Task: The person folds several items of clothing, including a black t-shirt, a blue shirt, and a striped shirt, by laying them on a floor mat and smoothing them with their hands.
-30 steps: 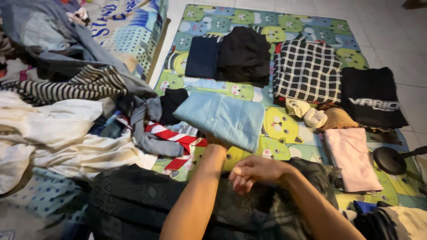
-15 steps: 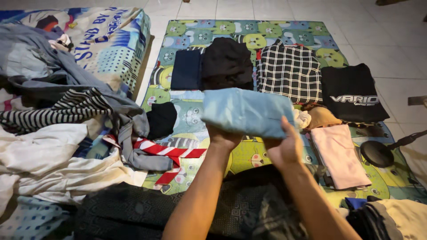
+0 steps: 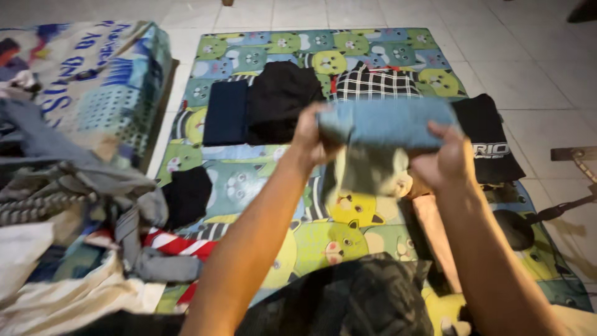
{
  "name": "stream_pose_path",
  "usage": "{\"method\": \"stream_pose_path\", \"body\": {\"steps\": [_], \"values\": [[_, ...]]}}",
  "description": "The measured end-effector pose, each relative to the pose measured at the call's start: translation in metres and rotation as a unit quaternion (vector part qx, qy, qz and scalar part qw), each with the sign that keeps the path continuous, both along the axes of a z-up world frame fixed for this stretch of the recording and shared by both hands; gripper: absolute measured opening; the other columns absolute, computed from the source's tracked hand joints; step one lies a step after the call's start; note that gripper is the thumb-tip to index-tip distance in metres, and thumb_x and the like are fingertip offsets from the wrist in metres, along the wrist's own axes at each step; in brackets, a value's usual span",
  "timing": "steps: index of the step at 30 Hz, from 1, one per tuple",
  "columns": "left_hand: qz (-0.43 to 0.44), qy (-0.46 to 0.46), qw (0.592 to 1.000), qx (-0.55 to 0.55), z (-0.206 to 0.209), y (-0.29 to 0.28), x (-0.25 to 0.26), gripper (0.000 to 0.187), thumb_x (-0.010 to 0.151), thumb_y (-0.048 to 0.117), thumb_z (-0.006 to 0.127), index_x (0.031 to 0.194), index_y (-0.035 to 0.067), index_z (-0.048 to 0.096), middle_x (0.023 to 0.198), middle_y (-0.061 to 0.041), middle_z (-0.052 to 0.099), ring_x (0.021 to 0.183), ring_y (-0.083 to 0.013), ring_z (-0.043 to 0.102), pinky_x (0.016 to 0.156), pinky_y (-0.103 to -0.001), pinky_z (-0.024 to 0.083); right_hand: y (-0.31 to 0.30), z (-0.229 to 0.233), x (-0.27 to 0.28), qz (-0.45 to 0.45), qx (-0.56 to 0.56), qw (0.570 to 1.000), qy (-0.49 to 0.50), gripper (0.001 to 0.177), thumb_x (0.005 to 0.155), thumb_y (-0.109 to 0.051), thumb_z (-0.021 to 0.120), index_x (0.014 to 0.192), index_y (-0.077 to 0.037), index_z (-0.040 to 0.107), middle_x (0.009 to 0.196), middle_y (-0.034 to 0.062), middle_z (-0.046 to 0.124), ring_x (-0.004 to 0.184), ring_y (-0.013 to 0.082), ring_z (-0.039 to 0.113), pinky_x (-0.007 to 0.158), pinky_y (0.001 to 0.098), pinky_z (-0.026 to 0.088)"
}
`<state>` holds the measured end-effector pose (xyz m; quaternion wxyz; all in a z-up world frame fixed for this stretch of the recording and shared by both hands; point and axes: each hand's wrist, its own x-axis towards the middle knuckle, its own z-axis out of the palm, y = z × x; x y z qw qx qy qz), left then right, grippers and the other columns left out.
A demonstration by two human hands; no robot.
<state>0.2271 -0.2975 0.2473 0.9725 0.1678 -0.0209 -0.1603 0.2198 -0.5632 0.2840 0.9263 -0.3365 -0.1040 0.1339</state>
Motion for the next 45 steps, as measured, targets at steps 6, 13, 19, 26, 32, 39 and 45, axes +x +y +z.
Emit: {"method": "stream_pose_path", "body": {"steps": [6, 13, 19, 26, 32, 39, 45], "values": [[-0.008, -0.103, 0.993, 0.058, 0.076, -0.004, 0.126, 0.066, 0.090, 0.028, 0.053, 0.142, -0.011, 0.040, 0.127, -0.032, 0.056, 0.110, -0.0406, 0.064, 0.098, -0.055, 0.054, -0.015, 0.057, 0.105, -0.020, 0.085, 0.996, -0.014, 0.051, 0.089, -0.003, 0.050, 0.140, 0.001, 0.049, 0.139, 0.0191, 0.060, 0.128, 0.0374, 0.063, 0.112, 0.0539, 0.048], [0.041, 0.040, 0.988, 0.146, -0.073, -0.011, 0.193, 0.051, 0.086, 0.014, 0.059, 0.134, -0.003, 0.055, 0.131, -0.021, 0.063, 0.118, -0.0377, 0.066, 0.105, -0.056, 0.055, -0.045, -0.166, 0.215, -0.032, 0.088, 0.994, 0.059, 0.038, 0.109, -0.004, 0.054, 0.146, -0.013, 0.049, 0.128, 0.0107, 0.056, 0.108, 0.0251, 0.060, 0.095, 0.0422, 0.053], [0.032, 0.141, 0.842, 0.519, -0.198, -0.025, 0.146, 0.034, 0.085, 0.029, 0.074, 0.107, 0.003, 0.067, 0.100, -0.010, 0.070, 0.092, -0.0288, 0.073, 0.072, -0.038, 0.055, -0.053, -0.251, 0.187, -0.137, -0.065, 0.933, 0.326, 0.043, 0.105, -0.025, 0.055, 0.143, -0.007, 0.049, 0.152, 0.0133, 0.051, 0.140, 0.0329, 0.050, 0.116, 0.0577, 0.039], [0.133, 0.025, 0.840, 0.526, -0.217, -0.032, 0.132, 0.026, 0.082, 0.026, 0.071, 0.085, 0.001, 0.074, 0.083, -0.005, 0.071, 0.068, -0.0141, 0.067, 0.066, -0.034, 0.059, -0.066, -0.249, 0.196, -0.220, -0.174, 0.941, 0.190, 0.044, 0.099, -0.017, 0.062, 0.141, -0.007, 0.052, 0.138, 0.0102, 0.060, 0.122, 0.0231, 0.060, 0.108, 0.0464, 0.049], [0.107, -0.001, 0.671, 0.733, -0.217, -0.036, 0.109, 0.037, 0.086, 0.033, 0.071, 0.092, -0.004, 0.075, 0.087, -0.024, 0.075, 0.077, -0.0313, 0.069, 0.074, -0.044, 0.052, -0.060, -0.235, 0.193, -0.334, -0.527, 0.775, 0.103, 0.052, 0.097, -0.022, 0.074, 0.141, 0.001, 0.058, 0.124, 0.0314, 0.060, 0.103, 0.0422, 0.053, 0.100, 0.0668, 0.037], [0.330, -0.095, 0.540, 0.768, -0.184, -0.063, 0.095, 0.080, 0.086, 0.021, 0.070, 0.155, 0.005, 0.032, 0.158, -0.034, 0.029, 0.139, -0.0507, 0.036, 0.112, -0.053, 0.036, 0.013, -0.186, 0.202, -0.356, -0.724, 0.500, -0.314, 0.077, 0.088, -0.045, 0.077, 0.151, -0.010, 0.049, 0.154, 0.0227, 0.043, 0.141, 0.0508, 0.037, 0.108, 0.0686, 0.031], [0.243, -0.094, 0.581, 0.771, -0.189, -0.063, 0.130, 0.087, 0.090, 0.029, 0.071, 0.161, 0.012, 0.023, 0.162, -0.032, 0.022, 0.148, -0.0492, 0.027, 0.118, -0.050, 0.031, 0.052, -0.172, 0.235, -0.148, -0.827, 0.463, -0.283, 0.080, 0.088, -0.071, 0.056, 0.157, -0.034, 0.038, 0.167, 0.0093, 0.028, 0.149, 0.0522, 0.020, 0.106, 0.0832, 0.018]]}}
